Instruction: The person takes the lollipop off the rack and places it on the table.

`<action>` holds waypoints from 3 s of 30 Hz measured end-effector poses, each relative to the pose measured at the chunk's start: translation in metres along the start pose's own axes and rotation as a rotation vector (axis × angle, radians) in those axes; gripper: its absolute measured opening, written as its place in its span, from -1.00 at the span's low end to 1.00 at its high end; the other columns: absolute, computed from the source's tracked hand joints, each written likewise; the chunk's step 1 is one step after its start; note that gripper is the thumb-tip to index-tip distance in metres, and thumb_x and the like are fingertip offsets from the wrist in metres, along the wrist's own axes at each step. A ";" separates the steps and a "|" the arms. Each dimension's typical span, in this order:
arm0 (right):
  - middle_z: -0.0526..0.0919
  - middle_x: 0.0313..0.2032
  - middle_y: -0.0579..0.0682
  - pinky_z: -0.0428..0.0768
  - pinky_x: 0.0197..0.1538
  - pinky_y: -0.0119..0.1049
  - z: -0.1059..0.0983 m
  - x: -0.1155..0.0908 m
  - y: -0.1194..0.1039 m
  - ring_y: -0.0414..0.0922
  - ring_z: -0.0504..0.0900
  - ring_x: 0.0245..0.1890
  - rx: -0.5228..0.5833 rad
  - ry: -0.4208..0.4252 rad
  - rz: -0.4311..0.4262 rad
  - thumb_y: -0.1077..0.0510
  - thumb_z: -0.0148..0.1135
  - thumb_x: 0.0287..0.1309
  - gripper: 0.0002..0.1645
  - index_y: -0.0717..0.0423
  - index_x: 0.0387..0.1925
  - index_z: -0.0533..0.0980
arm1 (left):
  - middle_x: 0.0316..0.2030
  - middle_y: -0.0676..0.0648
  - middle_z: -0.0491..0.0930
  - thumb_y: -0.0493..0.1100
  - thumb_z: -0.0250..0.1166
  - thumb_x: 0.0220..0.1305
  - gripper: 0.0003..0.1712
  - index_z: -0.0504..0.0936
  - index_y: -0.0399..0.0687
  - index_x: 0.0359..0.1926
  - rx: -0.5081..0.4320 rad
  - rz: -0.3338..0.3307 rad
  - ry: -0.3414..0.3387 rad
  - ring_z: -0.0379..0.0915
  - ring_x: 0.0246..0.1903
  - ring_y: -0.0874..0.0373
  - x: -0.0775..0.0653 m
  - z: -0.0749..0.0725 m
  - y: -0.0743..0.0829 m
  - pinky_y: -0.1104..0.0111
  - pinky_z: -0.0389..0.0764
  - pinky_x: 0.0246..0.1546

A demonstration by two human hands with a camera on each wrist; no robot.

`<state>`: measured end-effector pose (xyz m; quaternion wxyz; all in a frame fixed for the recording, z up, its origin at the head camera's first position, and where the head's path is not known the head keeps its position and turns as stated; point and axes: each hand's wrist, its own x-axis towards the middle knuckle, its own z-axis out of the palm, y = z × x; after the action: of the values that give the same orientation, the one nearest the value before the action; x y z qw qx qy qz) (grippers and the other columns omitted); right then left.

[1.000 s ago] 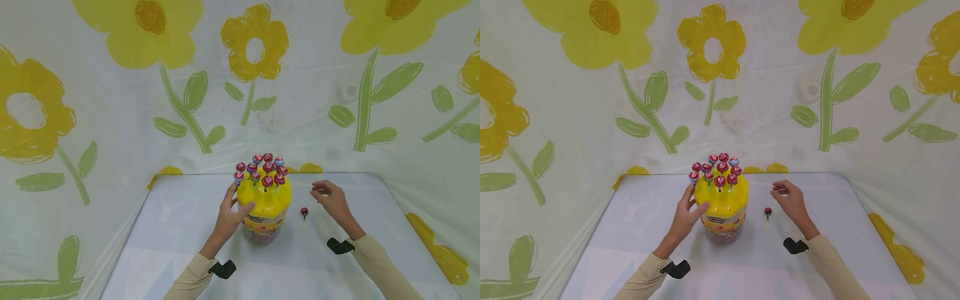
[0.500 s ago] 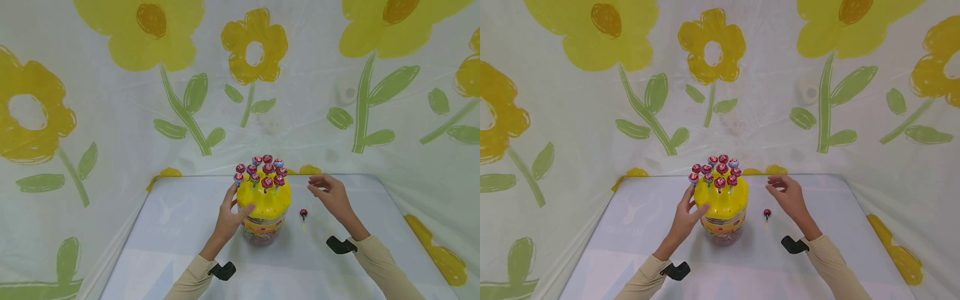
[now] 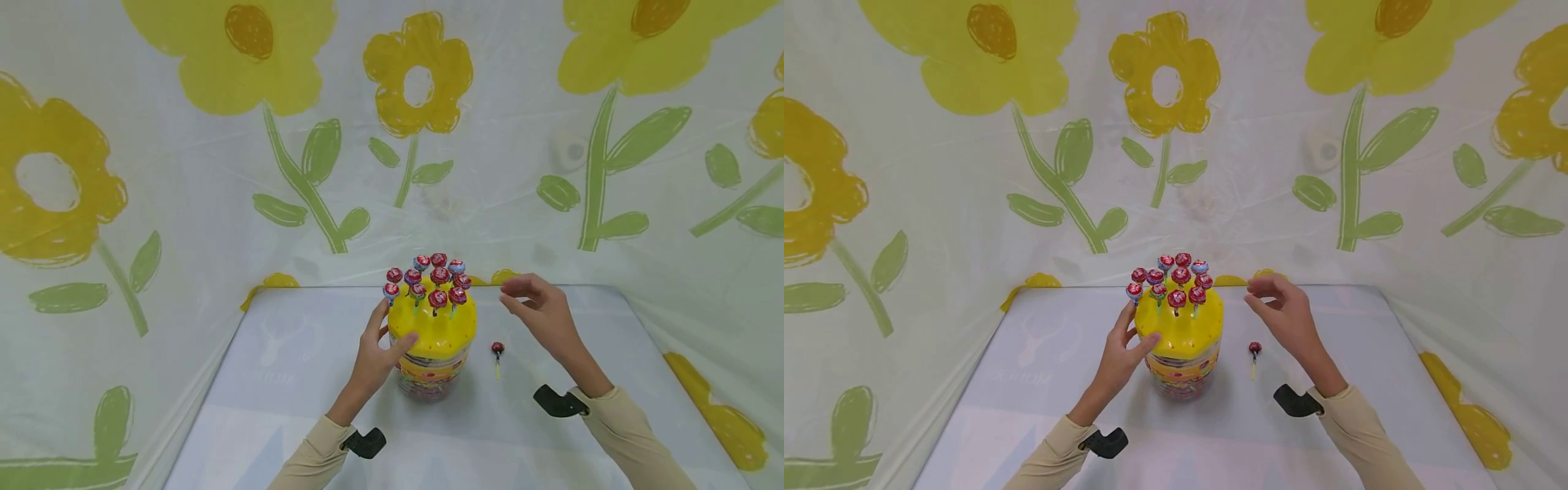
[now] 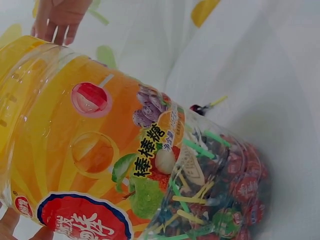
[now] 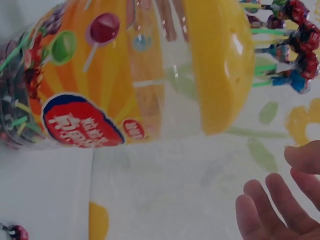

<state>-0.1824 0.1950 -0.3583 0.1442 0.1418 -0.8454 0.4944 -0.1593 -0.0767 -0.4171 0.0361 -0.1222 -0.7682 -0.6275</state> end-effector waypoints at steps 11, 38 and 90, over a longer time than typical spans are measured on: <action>0.59 -0.18 0.21 0.59 -0.21 -0.51 0.002 0.001 -0.023 -0.16 0.59 -0.22 0.109 -0.019 -0.085 0.42 0.25 0.09 -0.72 0.37 -0.11 0.49 | 0.40 -0.11 0.08 -0.14 0.23 0.26 -0.15 0.00 -0.14 0.45 -0.003 0.006 0.000 -0.01 0.36 0.01 0.000 0.000 0.001 0.02 0.16 0.30; 0.58 -0.07 0.02 0.59 -0.14 -0.44 0.040 0.009 -0.014 -0.09 0.59 -0.11 0.119 -0.029 -0.128 0.36 0.31 0.07 -0.53 0.16 0.04 0.43 | 0.41 -0.11 0.08 -0.14 0.23 0.26 -0.16 0.00 -0.13 0.45 -0.023 0.023 -0.014 -0.01 0.36 0.01 0.000 0.001 -0.001 0.00 0.16 0.29; 0.61 -0.27 0.23 0.67 -0.40 -0.17 -0.007 -0.008 0.043 -0.04 0.66 -0.41 0.173 -0.008 0.068 0.31 0.32 0.07 -0.54 0.20 0.02 0.41 | 0.40 -0.11 0.09 -0.14 0.22 0.26 -0.16 0.01 -0.14 0.45 0.004 0.013 0.010 0.00 0.36 0.01 0.000 0.002 -0.001 0.01 0.16 0.29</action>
<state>-0.1910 0.2221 -0.3921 0.1112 0.1271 -0.8044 0.5695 -0.1590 -0.0749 -0.4184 0.0443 -0.1237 -0.7685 -0.6262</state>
